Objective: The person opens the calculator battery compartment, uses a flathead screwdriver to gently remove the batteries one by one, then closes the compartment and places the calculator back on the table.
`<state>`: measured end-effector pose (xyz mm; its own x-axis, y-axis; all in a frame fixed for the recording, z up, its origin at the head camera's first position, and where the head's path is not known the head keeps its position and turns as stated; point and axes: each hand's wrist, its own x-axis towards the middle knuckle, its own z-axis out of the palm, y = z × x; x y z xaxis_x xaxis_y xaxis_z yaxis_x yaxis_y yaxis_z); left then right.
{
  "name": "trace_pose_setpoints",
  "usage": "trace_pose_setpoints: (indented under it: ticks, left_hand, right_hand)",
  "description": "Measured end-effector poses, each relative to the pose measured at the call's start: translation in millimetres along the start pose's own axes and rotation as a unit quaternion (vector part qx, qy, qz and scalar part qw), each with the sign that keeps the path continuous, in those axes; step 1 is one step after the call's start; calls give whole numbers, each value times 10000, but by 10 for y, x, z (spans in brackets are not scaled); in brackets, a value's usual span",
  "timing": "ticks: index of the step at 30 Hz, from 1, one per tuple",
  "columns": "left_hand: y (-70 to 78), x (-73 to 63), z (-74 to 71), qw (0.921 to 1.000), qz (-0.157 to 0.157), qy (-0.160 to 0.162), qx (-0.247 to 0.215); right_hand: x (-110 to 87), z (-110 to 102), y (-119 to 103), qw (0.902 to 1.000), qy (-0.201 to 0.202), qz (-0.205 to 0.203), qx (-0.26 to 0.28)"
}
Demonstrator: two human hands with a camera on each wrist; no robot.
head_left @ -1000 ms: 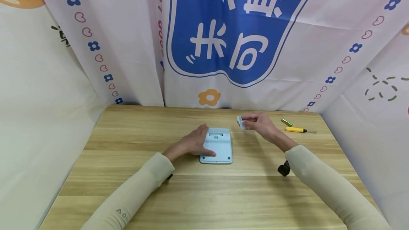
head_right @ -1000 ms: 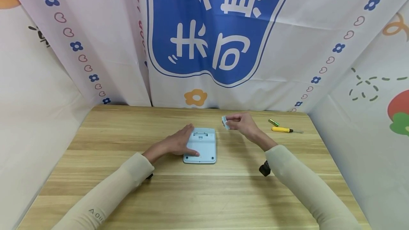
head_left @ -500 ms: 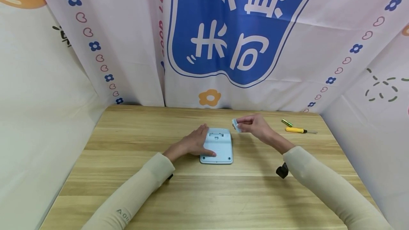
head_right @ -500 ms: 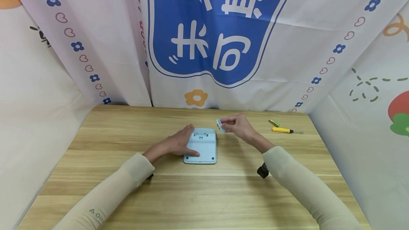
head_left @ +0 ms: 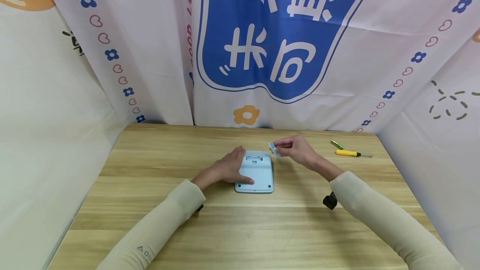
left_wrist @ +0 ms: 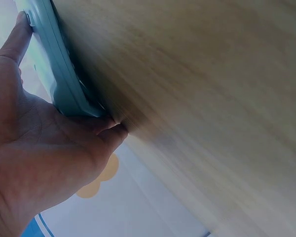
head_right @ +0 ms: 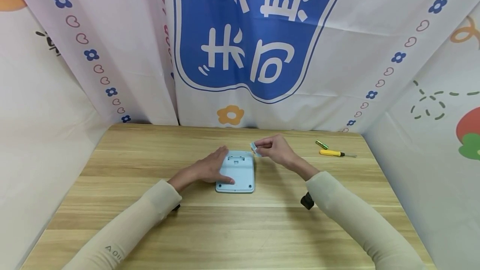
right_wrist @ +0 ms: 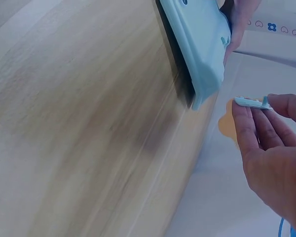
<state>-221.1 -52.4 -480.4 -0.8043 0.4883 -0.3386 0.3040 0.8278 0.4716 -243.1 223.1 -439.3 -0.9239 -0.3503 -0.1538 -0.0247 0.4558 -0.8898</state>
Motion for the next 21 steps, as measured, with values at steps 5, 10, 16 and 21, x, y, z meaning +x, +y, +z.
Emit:
trace_pose_setpoints:
  ticks: [5, 10, 16, 21]
  left_hand:
    - [7, -5, -5, 10000, 32, -2, 20]
    - [0, -13, -11, 10000, 91, 2, 35]
    - [-11, -10, -5, 10000, 76, -11, 11]
    - [-13, 2, -4, 10000, 1, -28, 15]
  right_hand:
    - [-2, 23, -45, 9992, -24, -167, -349]
    - [22, 49, -52, 9977, -35, -407, -543]
    - [29, 97, -85, 9920, -35, -786, -987]
    - [41, 136, -92, 9861, -58, -1032, -1299]
